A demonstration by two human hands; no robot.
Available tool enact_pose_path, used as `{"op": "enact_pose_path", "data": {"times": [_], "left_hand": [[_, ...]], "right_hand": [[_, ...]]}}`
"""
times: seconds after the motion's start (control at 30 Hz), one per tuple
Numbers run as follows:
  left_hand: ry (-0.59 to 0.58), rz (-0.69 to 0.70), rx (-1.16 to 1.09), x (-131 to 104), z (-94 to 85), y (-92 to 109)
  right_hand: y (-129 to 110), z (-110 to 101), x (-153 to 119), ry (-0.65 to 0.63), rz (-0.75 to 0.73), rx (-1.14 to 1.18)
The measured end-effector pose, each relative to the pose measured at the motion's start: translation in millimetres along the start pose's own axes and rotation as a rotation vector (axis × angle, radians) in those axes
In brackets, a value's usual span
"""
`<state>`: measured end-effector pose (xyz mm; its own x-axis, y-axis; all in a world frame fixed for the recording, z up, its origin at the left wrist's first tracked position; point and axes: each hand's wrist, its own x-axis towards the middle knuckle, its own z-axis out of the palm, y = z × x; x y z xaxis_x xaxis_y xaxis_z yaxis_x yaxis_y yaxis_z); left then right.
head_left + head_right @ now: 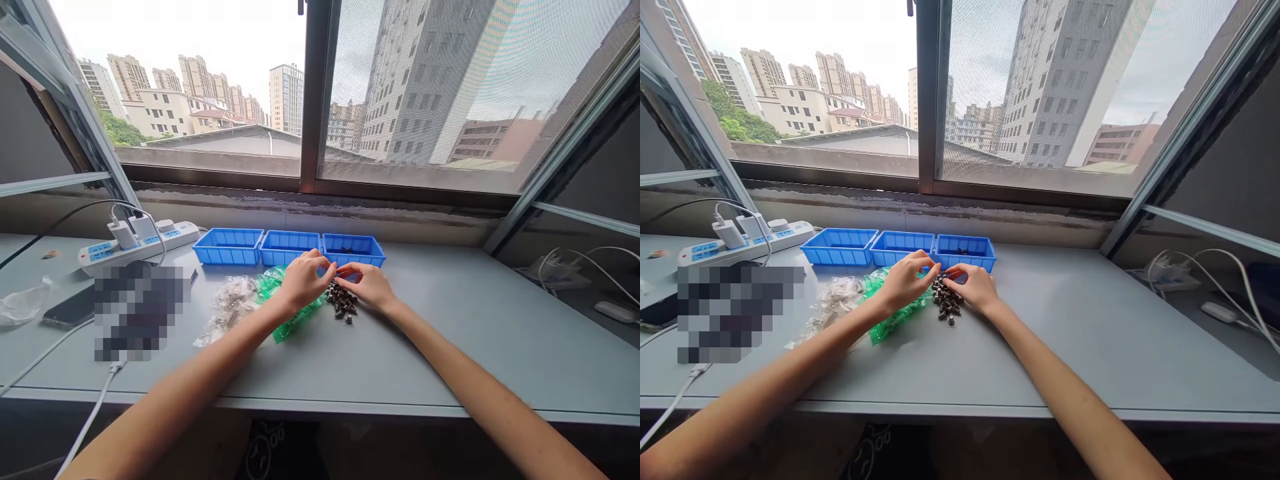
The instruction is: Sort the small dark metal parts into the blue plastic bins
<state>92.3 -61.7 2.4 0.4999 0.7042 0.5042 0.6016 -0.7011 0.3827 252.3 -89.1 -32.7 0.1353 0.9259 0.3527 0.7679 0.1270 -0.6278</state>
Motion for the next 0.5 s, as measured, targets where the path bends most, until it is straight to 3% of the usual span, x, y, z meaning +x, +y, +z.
{"op": "enact_pose_path", "data": {"times": [0.27, 0.37, 0.5], "left_hand": [[0.040, 0.131, 0.063, -1, -1.0, 2], [0.013, 0.135, 0.065, -1, 0.9, -3], [-0.010, 0.091, 0.015, 0, 2.4, -9]], "right_hand": [[-3, -3, 2, 0.098, 0.075, 0.103], [-3, -11, 4, 0.103, 0.126, 0.331], [-6, -18, 4, -0.001, 0.214, 0.626]]}}
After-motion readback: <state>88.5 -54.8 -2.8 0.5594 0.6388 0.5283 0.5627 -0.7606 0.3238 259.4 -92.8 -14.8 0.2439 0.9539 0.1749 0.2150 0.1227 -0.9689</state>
